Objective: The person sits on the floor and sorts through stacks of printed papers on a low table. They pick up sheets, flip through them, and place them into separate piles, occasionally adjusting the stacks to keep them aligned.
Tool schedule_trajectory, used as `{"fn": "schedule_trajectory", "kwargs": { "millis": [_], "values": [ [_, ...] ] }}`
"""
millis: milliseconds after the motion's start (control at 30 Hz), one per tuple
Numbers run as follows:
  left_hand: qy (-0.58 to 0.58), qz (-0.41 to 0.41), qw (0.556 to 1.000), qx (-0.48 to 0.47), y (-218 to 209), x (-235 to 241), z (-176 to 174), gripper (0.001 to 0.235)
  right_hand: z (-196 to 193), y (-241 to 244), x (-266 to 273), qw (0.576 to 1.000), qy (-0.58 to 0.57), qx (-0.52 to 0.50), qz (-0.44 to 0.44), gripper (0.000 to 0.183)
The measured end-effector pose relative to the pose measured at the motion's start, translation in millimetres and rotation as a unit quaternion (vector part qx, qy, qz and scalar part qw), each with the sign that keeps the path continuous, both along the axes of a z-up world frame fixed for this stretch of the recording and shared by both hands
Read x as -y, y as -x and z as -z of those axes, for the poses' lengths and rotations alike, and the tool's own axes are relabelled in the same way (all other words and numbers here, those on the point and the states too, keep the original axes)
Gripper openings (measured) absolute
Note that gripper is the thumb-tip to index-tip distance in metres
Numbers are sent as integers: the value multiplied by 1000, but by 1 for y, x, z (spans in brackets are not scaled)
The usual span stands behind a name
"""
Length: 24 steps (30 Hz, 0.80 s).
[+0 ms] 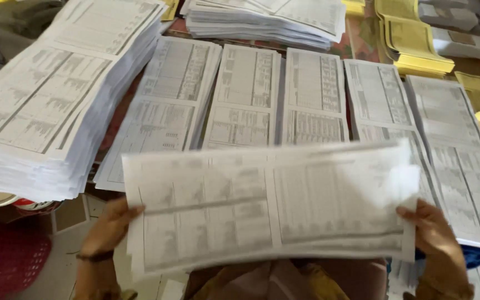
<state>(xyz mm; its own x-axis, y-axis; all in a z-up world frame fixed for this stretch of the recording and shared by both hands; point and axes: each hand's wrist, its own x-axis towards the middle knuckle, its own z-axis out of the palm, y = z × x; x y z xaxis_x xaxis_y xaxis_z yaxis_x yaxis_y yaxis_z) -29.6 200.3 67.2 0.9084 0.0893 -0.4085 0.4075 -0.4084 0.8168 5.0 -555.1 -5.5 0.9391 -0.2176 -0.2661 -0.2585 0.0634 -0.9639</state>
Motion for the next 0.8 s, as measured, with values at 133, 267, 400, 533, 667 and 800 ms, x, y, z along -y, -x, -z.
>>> {"fn": "schedule_trajectory", "kwargs": {
  "millis": [133,267,400,533,667,800],
  "values": [
    [163,-50,971,165,-45,-11,7,34,-52,-9,2,987,133,92,-16,26],
    [196,4,898,393,-70,0,-29,35,-108,-2,-56,945,232,222,58,13],
    [176,-29,914,364,-94,-1,8,40,-73,-20,-54,941,237,240,15,37],
    [91,-2,941,327,-108,33,40,37,-60,-24,-95,932,348,-14,98,34],
    [25,25,927,375,-117,45,46,31,-41,-34,-82,946,300,62,102,26],
    [86,-43,941,326,-126,42,28,19,-105,-28,-103,927,361,21,101,25]
  ]
}}
